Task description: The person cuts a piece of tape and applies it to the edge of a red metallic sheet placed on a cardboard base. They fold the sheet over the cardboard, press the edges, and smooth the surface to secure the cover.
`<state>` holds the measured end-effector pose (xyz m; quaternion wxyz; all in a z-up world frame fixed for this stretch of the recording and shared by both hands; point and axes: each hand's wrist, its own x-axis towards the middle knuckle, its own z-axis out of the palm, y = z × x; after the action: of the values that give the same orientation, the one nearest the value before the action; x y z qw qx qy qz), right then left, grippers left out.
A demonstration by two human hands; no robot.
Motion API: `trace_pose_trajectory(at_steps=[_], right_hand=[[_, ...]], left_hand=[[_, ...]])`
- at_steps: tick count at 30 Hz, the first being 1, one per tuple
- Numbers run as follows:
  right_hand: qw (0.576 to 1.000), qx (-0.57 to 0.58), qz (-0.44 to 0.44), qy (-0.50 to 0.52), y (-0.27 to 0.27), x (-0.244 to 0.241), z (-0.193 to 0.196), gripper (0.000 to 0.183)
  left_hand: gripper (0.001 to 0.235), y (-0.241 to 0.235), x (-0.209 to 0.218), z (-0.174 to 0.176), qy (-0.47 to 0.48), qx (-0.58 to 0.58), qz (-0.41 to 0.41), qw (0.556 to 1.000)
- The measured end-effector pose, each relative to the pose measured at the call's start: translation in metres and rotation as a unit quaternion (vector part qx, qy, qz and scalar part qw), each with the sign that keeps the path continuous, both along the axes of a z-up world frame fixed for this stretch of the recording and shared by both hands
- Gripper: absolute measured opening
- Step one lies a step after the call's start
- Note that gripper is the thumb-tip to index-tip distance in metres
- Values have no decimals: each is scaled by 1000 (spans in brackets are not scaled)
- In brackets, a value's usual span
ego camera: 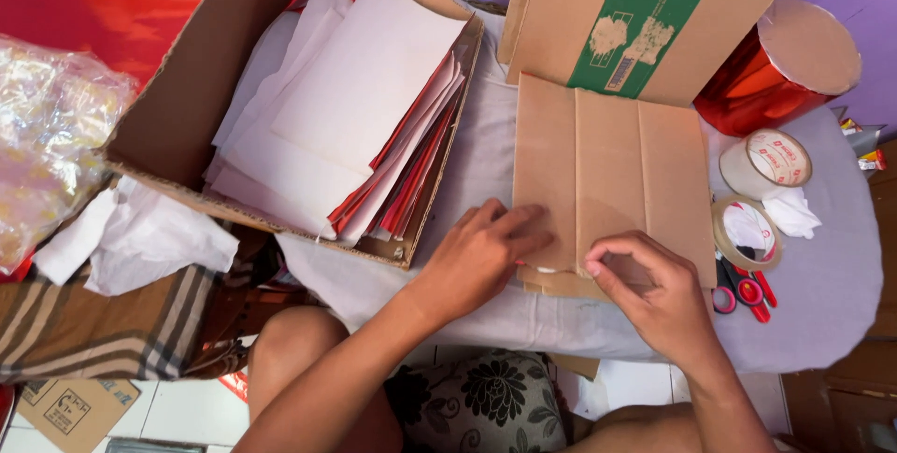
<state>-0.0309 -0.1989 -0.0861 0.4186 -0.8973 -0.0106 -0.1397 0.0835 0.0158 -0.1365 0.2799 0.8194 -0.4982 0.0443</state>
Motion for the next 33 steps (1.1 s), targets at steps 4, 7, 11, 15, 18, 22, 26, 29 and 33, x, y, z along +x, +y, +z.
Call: trace_pose_trajectory(at_steps=[4, 7, 11, 15, 18, 22, 26, 29, 33], right_hand=[[997, -67, 25, -17, 11, -2, 20, 2], [998, -65, 23, -12, 12, -1, 19, 2], [995, -88, 28, -36, 17, -5, 16, 8], [983, -139, 41, -111, 23, -12, 18, 14], [973, -166, 26, -158, 27, -15, 18, 20], [962, -177, 26, -205, 30, -11, 19, 23], [947, -218, 37, -235, 33, -8, 22, 23], [939, -239, 50, -240, 35, -5, 21, 23], [927, -270, 59, -253, 37, -1, 20, 21]], left_hand=[[50, 7, 6, -1, -4, -45, -72, 996], [39, 11, 7, 2, 1, -104, -117, 988], [36, 9, 5, -5, -73, -87, -54, 992], [31, 5, 2, -4, -125, -108, -45, 985], [19, 1, 3, 6, -108, -193, -49, 974], [21, -2, 2, 11, -54, -253, -69, 964], [22, -4, 0, 14, -37, -274, -93, 957], [21, -5, -2, 16, -29, -276, -102, 955], [23, -4, -2, 14, -18, -270, -99, 958]])
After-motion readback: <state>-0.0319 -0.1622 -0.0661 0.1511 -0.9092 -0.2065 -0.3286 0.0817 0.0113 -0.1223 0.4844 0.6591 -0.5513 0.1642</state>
